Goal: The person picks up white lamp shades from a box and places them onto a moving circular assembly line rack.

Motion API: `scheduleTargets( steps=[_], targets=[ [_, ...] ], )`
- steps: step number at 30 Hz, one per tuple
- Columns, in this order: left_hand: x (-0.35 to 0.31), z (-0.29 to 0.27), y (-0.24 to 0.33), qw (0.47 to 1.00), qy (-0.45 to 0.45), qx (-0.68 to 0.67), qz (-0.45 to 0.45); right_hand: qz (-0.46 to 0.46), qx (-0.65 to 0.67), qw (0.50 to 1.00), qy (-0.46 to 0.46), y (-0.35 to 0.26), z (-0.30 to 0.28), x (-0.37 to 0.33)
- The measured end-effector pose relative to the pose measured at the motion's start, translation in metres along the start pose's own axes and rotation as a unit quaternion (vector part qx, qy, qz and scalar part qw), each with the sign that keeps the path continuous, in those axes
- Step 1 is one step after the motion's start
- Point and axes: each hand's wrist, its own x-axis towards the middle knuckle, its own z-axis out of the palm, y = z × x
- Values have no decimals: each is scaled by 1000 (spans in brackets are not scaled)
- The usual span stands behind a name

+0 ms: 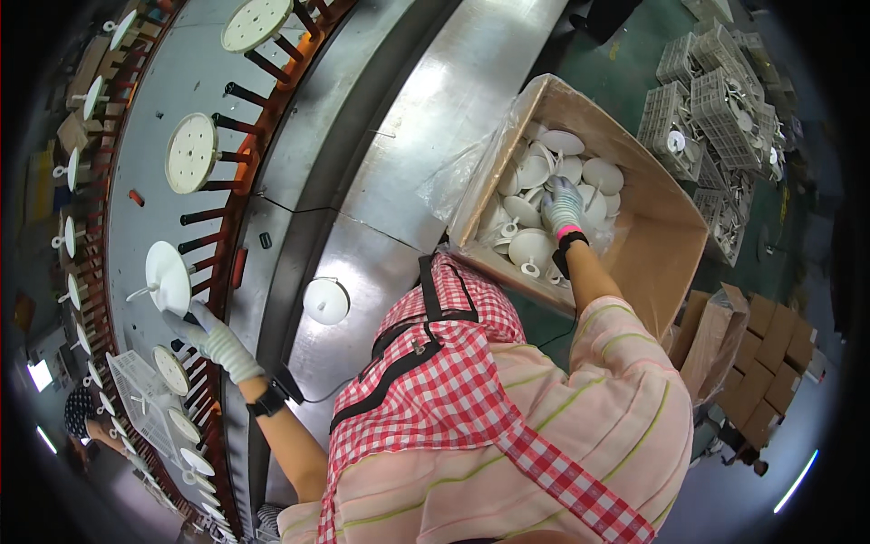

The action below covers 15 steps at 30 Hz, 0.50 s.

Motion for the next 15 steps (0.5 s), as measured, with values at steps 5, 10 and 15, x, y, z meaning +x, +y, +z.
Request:
scheduleTargets(
  steps=[5,10,15],
  targets=[
    [-47,-38,18,990,-39,-100,-92,-97,43,989,-103,-71,77,46],
    [-86,-19,-12,978,-62,-150,-129,-16,170,972,-160,-22,219,58],
    [-134,-10,-32,971,-78,-124,-188,-33,41,956,-287,-4,208,59]
  ],
)
